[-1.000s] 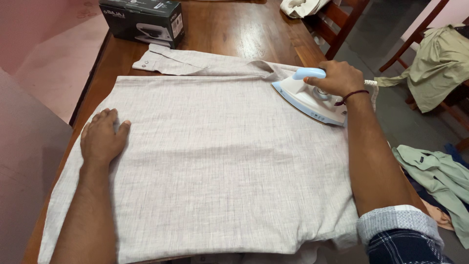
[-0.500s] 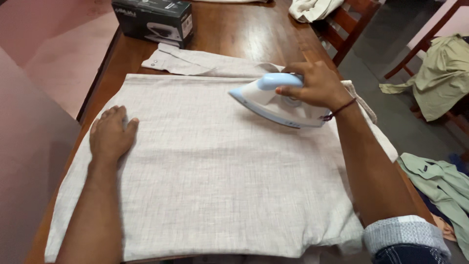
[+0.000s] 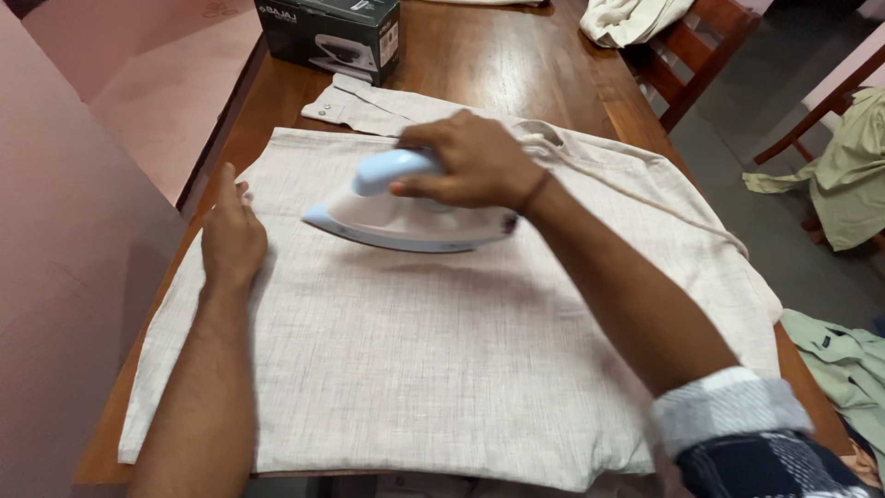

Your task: The person irons a light-colored shirt laid flat on a wooden table. They use a handheld electric iron to smooth the fabric, moving it back and forth across the body and sleeves. The person adjusts the shirt's position and folds the sleeve before continuing to iron.

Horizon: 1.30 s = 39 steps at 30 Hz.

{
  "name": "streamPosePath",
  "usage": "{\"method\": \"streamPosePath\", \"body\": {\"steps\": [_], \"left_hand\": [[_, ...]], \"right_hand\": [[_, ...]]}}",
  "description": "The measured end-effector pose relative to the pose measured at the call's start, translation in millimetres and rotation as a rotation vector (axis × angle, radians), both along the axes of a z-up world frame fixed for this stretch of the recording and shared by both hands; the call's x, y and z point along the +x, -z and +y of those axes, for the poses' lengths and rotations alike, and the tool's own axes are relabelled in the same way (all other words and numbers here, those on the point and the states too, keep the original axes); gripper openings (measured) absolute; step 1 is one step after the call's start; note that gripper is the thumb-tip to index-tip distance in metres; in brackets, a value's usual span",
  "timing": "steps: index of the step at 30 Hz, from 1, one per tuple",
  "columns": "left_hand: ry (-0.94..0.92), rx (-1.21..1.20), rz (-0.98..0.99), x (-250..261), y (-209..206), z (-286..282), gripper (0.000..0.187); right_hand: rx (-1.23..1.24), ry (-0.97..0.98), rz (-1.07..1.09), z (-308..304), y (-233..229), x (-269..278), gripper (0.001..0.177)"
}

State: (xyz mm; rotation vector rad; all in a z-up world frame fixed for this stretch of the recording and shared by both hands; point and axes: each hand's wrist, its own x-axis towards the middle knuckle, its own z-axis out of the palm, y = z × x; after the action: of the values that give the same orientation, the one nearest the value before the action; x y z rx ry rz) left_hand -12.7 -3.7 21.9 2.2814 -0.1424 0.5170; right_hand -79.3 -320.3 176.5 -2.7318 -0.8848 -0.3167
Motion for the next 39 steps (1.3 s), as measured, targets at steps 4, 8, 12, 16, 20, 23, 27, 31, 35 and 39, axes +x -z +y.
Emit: {"method": "streamPosePath", "body": {"steps": [4, 8, 12, 16, 20, 23, 27, 31, 35, 39], "left_hand": [[0.022, -0.132, -0.009, 2, 0, 3, 0.062], [-0.013, -0.17, -0.068, 6, 4, 7, 0.066], [-0.008, -0.152, -0.126, 12, 11, 13, 0.07], [0.006, -0.151, -0.101, 13, 15, 12, 0.065], [0.077, -0.116, -0.205, 9, 9, 8, 0.064], [0.028, -0.041, -0.035, 1, 4, 5, 0.053], [0.006, 0.232, 0.13, 1, 7, 3, 0.035], [0.038, 0.371, -0.062, 11, 22, 5, 0.034], [0.042, 0.367, -0.038, 20, 34, 11, 0.034], [0.045, 0.372, -0.051, 23, 38, 13, 0.035]], "right_hand": [[-0.031, 0.074, 0.057, 47, 19, 30, 0.057], [-0.002, 0.127, 0.087, 70, 29, 41, 0.056], [-0.057, 0.167, 0.071, 74, 35, 39, 0.051], [-0.057, 0.2, 0.061, 77, 37, 39, 0.051], [-0.068, 0.247, 0.064, 75, 38, 42, 0.047], [-0.086, 0.302, 0.042, 75, 38, 49, 0.046], [-0.045, 0.373, -0.042, 77, 41, 55, 0.047], [-0.076, 0.425, 0.032, 78, 42, 56, 0.046], [-0.111, 0.387, 0.028, 74, 41, 48, 0.047], [-0.133, 0.305, 0.012, 62, 41, 36, 0.046]]}}
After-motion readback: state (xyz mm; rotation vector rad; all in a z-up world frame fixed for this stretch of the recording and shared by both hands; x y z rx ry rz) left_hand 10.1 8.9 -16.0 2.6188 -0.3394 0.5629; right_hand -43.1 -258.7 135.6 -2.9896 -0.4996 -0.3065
